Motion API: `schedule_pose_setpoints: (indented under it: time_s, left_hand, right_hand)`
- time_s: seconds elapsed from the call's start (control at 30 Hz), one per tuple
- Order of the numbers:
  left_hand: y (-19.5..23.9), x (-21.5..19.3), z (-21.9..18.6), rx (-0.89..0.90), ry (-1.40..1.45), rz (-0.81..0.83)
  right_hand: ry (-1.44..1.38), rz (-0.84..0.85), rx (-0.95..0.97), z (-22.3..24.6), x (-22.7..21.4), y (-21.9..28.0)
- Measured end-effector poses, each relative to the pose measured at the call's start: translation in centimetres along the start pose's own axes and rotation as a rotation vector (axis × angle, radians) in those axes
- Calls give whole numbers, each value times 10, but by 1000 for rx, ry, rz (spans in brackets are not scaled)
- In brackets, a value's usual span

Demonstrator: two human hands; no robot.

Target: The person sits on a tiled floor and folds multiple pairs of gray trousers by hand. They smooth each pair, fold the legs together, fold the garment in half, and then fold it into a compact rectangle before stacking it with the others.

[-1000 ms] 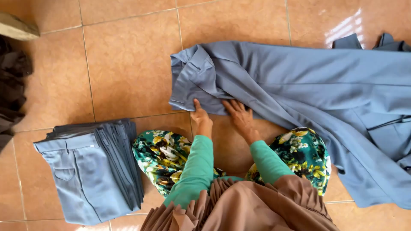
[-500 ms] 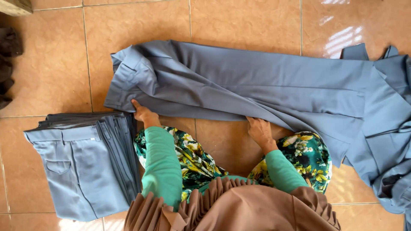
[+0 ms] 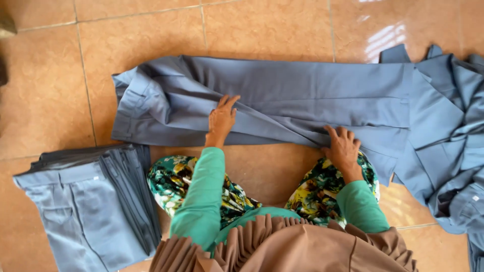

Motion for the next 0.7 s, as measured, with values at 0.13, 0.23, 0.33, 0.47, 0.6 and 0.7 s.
schedule_pose_setpoints:
  time_s: [0.13,0.23,0.33,0.47,0.6,0.7]
  left_hand:
    - [-13,9,-1,256,40,73]
    - [-7,-46,-22,327,263,-36]
    - [-11,-95,-28,324,372,-80]
    - [-38,-147,-25,264,353,-118]
    - [-81,-162,-39,283,340,-63]
    - [-117,-150,-32,388,225,-217]
  right_hand:
    - [105,223,121,-59,48,6]
    - [129,206,132,-81,85,-4]
    - [55,253,200,-123,94,-16]
    - [-189,197,374,-192,23,-39]
    - [-253,1,293,-198,-84,-107]
    - [-238,-261,256,-200,-123,-151]
Point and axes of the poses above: each hand's wrist, its own y-axis away from the middle knuckle, its own x-axis out of the palm, z = x × y, the point moved 10 cm from there along -y, towards the middle knuckle, and after that the axes turned 4 degrees about -z, right-handed, at the moved point
